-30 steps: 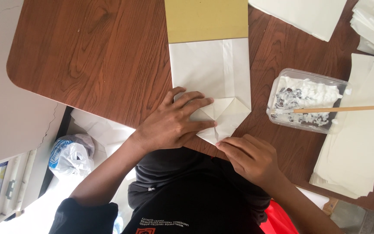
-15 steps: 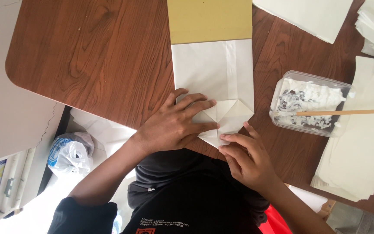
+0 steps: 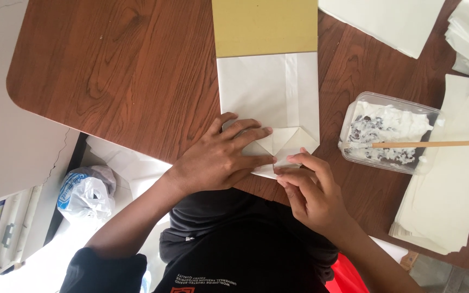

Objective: Folding and gluing the bottom of a paper bag using a wooden stick and adhesive paste.

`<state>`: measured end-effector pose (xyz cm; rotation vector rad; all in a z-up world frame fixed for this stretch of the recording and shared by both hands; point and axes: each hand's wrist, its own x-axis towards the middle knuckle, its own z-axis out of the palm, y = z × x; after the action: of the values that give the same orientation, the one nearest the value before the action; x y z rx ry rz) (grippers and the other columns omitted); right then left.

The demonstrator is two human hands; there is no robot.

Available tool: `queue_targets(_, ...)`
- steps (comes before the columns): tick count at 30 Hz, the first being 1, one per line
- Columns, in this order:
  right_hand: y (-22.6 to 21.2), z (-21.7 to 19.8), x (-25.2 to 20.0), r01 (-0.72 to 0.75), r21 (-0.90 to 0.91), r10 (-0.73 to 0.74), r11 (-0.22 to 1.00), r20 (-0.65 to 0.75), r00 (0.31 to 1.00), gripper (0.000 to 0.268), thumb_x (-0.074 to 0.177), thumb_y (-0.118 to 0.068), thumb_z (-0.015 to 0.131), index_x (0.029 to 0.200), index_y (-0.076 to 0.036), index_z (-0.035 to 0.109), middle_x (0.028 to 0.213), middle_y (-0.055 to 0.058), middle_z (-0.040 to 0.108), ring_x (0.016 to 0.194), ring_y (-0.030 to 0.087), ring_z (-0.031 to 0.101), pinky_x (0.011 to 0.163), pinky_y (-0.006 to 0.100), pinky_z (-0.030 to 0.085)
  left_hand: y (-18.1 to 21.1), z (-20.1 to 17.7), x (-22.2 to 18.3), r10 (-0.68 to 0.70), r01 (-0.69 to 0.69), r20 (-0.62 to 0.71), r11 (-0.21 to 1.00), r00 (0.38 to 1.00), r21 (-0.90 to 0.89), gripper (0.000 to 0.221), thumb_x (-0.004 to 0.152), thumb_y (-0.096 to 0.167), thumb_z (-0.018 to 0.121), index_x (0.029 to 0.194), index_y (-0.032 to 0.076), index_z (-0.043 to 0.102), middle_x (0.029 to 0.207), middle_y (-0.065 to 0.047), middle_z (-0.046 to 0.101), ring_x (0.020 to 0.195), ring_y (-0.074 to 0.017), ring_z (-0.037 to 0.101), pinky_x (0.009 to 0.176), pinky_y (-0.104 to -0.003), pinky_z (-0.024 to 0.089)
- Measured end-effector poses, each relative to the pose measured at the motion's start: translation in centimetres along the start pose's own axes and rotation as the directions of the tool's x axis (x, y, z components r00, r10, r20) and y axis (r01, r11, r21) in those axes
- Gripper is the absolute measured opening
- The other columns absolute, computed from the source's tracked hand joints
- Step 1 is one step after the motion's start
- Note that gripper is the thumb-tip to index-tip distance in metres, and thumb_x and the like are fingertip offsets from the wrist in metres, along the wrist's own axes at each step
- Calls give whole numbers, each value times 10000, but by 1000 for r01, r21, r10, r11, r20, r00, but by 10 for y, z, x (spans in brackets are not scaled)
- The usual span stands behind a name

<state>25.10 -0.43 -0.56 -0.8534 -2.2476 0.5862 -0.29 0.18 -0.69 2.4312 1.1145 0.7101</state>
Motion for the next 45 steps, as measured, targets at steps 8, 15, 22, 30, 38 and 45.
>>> queue_targets(8, -6, 1, 0, 27, -25, -26, 999, 41, 999, 50, 967, -56, 651, 980, -103, 662, 1215, 95, 654, 1056, 239, 746, 1098, 501, 498, -4, 1, 0, 13, -14, -19, 1000, 1000, -24, 193, 901, 228, 765, 1092, 228, 789, 1344, -115, 626, 1304, -337, 544, 1089, -584, 297)
queue_targets(15, -3, -1, -3, 48, -83, -47, 995, 20, 999, 52, 930, -83, 703, 967, -116, 685, 1199, 100, 676, 1067, 291, 725, 1059, 508, 531, -4, 1, 0, 5, -7, -31, 999, 1000, -45, 194, 904, 229, 765, 1096, 225, 794, 1338, -123, 635, 1299, -343, 555, 1085, -595, 309)
queue_targets(22, -3, -4, -7, 17, -66, -13, 998, 61, 998, 69, 953, -3, 670, 987, -60, 692, 1128, 133, 535, 1020, 280, 568, 1017, 458, 534, -6, 6, -2, 54, -51, -78, 998, 995, 38, 215, 1028, 315, 645, 1205, 285, 764, 1442, -85, 576, 1302, -325, 554, 1053, -546, 373)
queue_targets(30, -7, -8, 7, -44, -42, 47, 998, 75, 996, 107, 1008, -115, 606, 984, -55, 691, 1147, 128, 517, 1064, 239, 565, 821, 285, 567, -8, 5, -3, 63, -62, -50, 998, 997, 13, 224, 1025, 301, 638, 1211, 275, 760, 1459, -85, 557, 1317, -331, 531, 1051, -551, 365)
queue_targets(38, -11, -9, 33, -126, -122, 132, 984, 44, 990, 133, 1005, -154, 640, 940, -74, 723, 1080, 102, 532, 977, 233, 577, 888, 349, 476, -7, 3, -4, 51, -49, -53, 998, 997, 42, 394, 1010, 213, 657, 1402, 226, 617, 1443, -78, 617, 1313, -297, 598, 1092, -529, 368)
queue_targets(45, 1, -6, 40, -63, -217, 78, 974, 59, 995, 26, 967, -147, 749, 954, -162, 732, 909, -53, 709, 805, 183, 545, 799, 327, 412, -7, 3, -3, 39, -40, -103, 999, 994, -8, 302, 1025, 218, 634, 1307, 125, 686, 1415, -47, 638, 1281, -289, 615, 1074, -506, 387)
